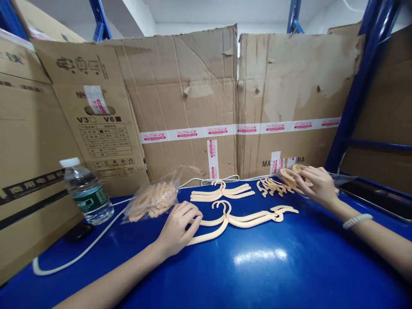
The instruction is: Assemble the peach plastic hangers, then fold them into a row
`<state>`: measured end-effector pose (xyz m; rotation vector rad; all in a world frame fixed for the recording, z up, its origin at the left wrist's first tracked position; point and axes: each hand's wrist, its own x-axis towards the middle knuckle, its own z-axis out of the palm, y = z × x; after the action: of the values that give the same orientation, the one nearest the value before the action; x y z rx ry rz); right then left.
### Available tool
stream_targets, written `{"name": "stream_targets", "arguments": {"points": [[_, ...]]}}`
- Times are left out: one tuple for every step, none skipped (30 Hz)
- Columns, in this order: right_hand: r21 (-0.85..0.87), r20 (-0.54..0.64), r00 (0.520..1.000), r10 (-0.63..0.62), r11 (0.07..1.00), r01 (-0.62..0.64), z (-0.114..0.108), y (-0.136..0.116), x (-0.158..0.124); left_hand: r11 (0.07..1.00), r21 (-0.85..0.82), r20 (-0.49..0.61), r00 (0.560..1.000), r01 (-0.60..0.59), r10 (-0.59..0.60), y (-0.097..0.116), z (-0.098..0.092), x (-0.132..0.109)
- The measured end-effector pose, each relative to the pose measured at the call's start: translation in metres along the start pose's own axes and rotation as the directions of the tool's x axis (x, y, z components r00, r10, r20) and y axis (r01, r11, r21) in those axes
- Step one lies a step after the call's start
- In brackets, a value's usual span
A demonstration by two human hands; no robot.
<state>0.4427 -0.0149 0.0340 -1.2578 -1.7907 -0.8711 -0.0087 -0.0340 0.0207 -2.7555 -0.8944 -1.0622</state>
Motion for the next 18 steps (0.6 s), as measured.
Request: {"name": "stream_targets", "arguments": {"points": [[-0.004, 0.003, 1.0, 0.001, 1.0, -0.001, 0.0, 0.0, 0.0, 1.0, -0.001, 0.0, 1.0, -0.001, 0.001, 0.0, 0.0, 0.0001], [-0.007, 0.006, 1.0, 0.001, 1.0, -0.001, 0.0, -0.0001, 0.0, 1.0, -0.002, -0.001, 1.0, -0.002, 0.002, 0.0001, 0.0001, 0.0001], [-0.009, 0.008, 1.0, 0.001, 1.0, -0.001, 0.0001, -0.0002, 0.0, 1.0, -0.003, -0.002, 1.0, -0.002, 0.002, 0.0, 0.0001, 0.0], [-0.011, 0.009, 1.0, 0.001, 1.0, -0.001, 0.0001, -0.0003, 0.0002, 1.0, -0.004, -0.003, 1.0, -0.002, 0.002, 0.0, 0.0, -0.0001], [-0.013, 0.01, 1.0, 0.002, 1.0, -0.002, 0.0002, -0.0005, 0.0004, 1.0, -0.004, -0.004, 1.0, -0.001, 0.001, -0.0002, 0.0, -0.0002], [-0.015, 0.009, 1.0, 0.005, 1.0, -0.005, 0.0004, -0.0007, 0.0007, 1.0, -0.005, -0.004, 1.0, -0.001, 0.001, -0.0003, 0.0, -0.0003], [-0.017, 0.008, 1.0, 0.009, 1.0, -0.009, 0.0006, -0.0009, 0.0011, 1.0, -0.005, -0.005, 1.0, 0.0, 0.0, -0.0005, 0.0, -0.0004], [-0.019, 0.007, 1.0, 0.013, 1.0, -0.013, 0.0009, -0.0012, 0.0014, 1.0, -0.005, -0.005, 1.0, 0.002, -0.002, -0.0008, 0.0001, -0.0005], [-0.019, 0.008, 1.0, 0.015, 1.0, -0.015, 0.0015, -0.0015, 0.0017, 1.0, -0.006, -0.004, 1.0, 0.003, -0.003, -0.001, 0.0003, -0.0007], [-0.017, 0.011, 1.0, 0.013, 1.0, -0.013, 0.0022, -0.0016, 0.0019, 1.0, -0.007, -0.003, 1.0, 0.005, -0.005, -0.0011, 0.0005, -0.0008], [-0.013, 0.014, 1.0, 0.01, 1.0, -0.01, 0.0031, -0.0016, 0.0018, 1.0, -0.008, -0.001, 1.0, 0.007, -0.007, -0.0013, 0.0007, -0.001], [-0.007, 0.018, 1.0, 0.005, 1.0, -0.005, 0.0041, -0.0013, 0.0016, 1.0, -0.01, 0.002, 1.0, 0.008, -0.008, -0.0014, 0.0009, -0.0012], [-0.003, 0.021, 1.0, 0.001, 1.0, -0.001, 0.0051, -0.0008, 0.0013, 1.0, -0.012, 0.004, 1.0, 0.01, -0.01, -0.0015, 0.0011, -0.0014], [0.001, 0.022, 1.0, 0.0, 1.0, 0.0, 0.0059, 0.0001, 0.0008, 1.0, -0.015, 0.006, 1.0, 0.01, -0.01, -0.0016, 0.0011, -0.0016], [0.002, 0.019, 1.0, 0.003, 1.0, -0.003, 0.0065, 0.0011, 0.0003, 1.0, -0.017, 0.006, 1.0, 0.011, -0.011, -0.0018, 0.001, -0.0017], [0.002, 0.017, 1.0, 0.009, 1.0, -0.009, 0.007, 0.0021, -0.0001, 1.0, -0.018, 0.005, 1.0, 0.011, -0.011, -0.002, 0.0008, -0.0017], [0.003, 0.016, 1.0, 0.016, 1.0, -0.016, 0.0073, 0.0028, -0.0003, 1.0, -0.019, 0.004, 1.0, 0.012, -0.012, -0.0022, 0.0005, -0.0015], [0.006, 0.017, 1.0, 0.021, 1.0, -0.022, 0.0076, 0.0031, -0.0002, 1.0, -0.018, 0.003, 1.0, 0.015, -0.015, -0.0024, 0.0, -0.0011]]}}
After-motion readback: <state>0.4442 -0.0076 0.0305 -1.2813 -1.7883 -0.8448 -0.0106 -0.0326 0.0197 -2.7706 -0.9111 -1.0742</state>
